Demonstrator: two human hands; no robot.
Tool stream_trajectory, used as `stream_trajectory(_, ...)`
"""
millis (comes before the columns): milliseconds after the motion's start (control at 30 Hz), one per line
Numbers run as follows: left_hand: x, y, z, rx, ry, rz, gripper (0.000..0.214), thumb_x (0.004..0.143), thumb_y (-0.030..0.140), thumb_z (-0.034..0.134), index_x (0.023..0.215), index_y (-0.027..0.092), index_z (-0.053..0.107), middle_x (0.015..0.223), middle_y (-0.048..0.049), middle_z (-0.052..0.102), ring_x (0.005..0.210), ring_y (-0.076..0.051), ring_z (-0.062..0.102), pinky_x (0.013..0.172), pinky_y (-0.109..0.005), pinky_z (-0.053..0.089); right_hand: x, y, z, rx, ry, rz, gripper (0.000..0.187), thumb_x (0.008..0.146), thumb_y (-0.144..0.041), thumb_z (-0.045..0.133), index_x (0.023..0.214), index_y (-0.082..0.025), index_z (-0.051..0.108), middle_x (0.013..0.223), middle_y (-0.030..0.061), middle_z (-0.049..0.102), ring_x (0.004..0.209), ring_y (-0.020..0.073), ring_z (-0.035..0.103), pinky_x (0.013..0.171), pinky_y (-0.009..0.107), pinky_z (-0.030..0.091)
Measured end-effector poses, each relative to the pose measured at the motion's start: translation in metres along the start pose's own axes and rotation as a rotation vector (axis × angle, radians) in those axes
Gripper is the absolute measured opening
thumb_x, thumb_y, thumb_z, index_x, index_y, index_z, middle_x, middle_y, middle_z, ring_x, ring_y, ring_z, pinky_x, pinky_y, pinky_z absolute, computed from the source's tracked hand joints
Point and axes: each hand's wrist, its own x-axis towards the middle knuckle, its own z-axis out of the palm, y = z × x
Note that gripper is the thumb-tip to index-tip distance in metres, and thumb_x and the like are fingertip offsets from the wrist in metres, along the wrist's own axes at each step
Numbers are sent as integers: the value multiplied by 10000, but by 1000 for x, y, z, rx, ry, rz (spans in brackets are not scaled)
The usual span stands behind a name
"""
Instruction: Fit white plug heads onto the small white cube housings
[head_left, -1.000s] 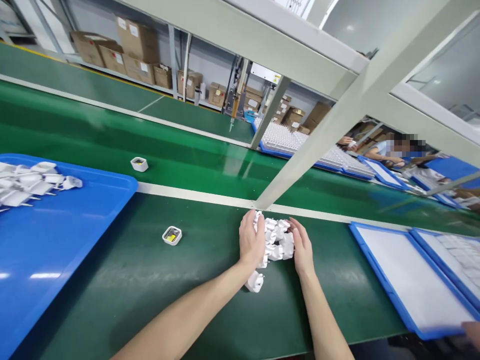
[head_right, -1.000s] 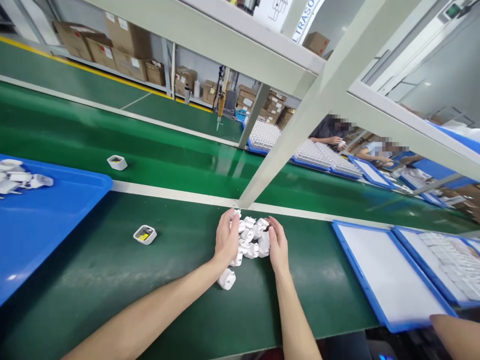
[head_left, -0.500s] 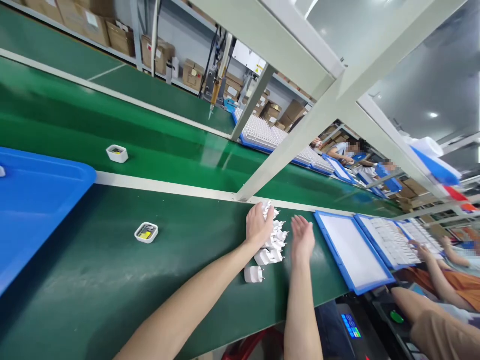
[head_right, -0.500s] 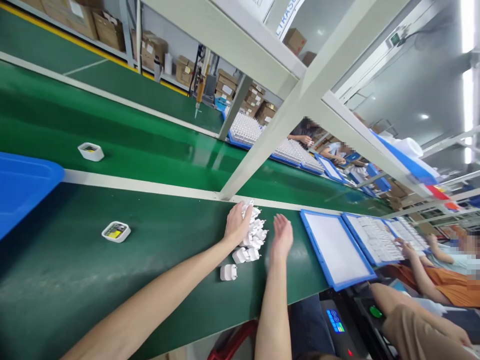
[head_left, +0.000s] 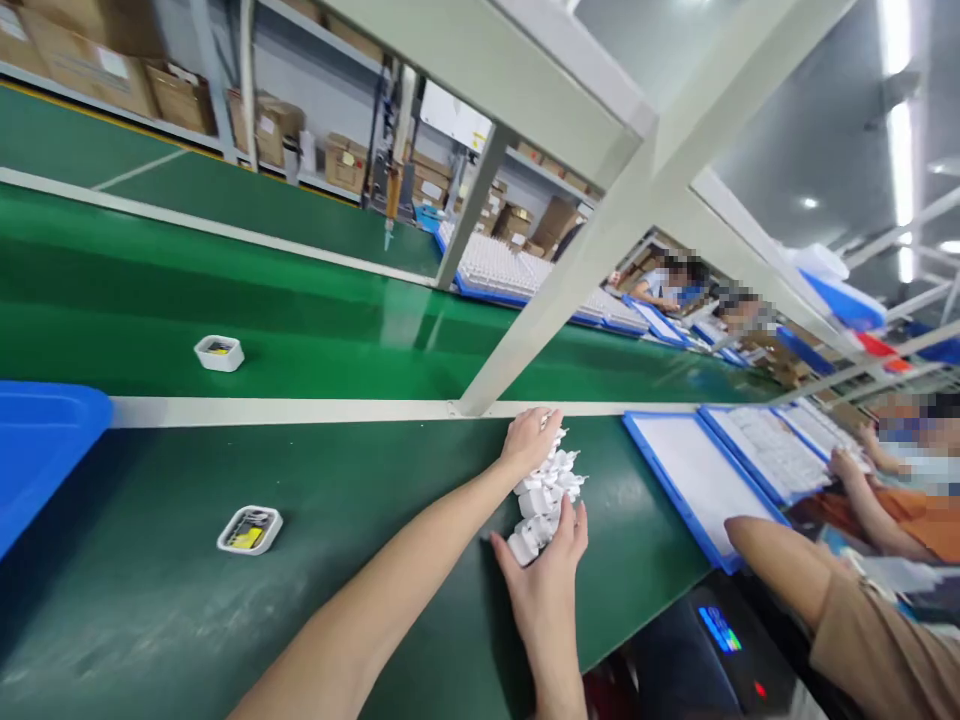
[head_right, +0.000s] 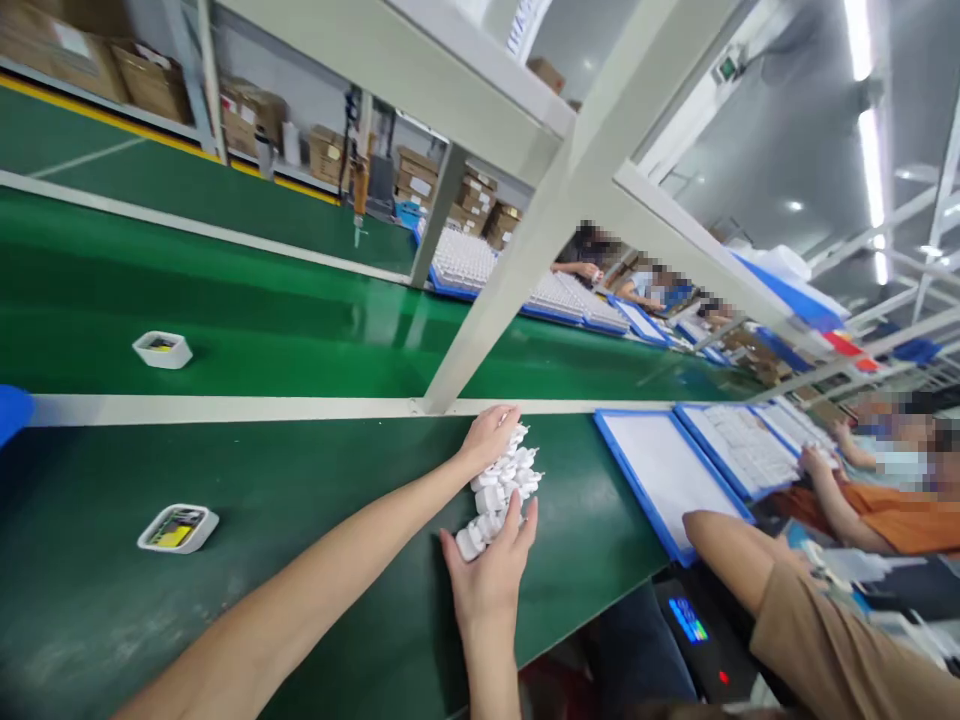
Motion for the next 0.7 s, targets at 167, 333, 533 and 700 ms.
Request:
stream_trajectory(167,-1,2,32,-12,-126,-24,322,1046,452,574,1147,172,697,1227,-94,704,1189,-245,652,1093,-511,490,38,39,-32,-38,-81,61,1026,819,-715,739,1580,-178,308,1586,232,244,1492,430,273,1199,618,332)
stream_trajectory(333,2,16,51,1,-238,0,316,1035,442,599,1160,167,692,1233,-96,700,1164,-243,664,1060,-500,519,71,85,-45,-84,3,57,1111,766,-834,698,1524,-107,334,1459,258,375,1406,438,367,1184,647,333)
stream_trajectory(533,-12,29,17,171,-316,148,438,1066,468,481,1333,148,618,1433,-179,602,1347,-307,563,1145,-535,431,73,73,-66,-91,139,-45,1126,750,-826,712,1555,-149,309,1485,223,407,1356,479,428,1140,712,380)
stream_trajectory(700,-57,33,-82,451,-416,334,501,922,587,627,1178,163,697,1300,-182,692,1263,-339,623,1050,-433,493,63,-16,-82,92,353,-275,706,882,-545,671,1524,-535,377,1598,55,340,1405,485,392,1137,739,369)
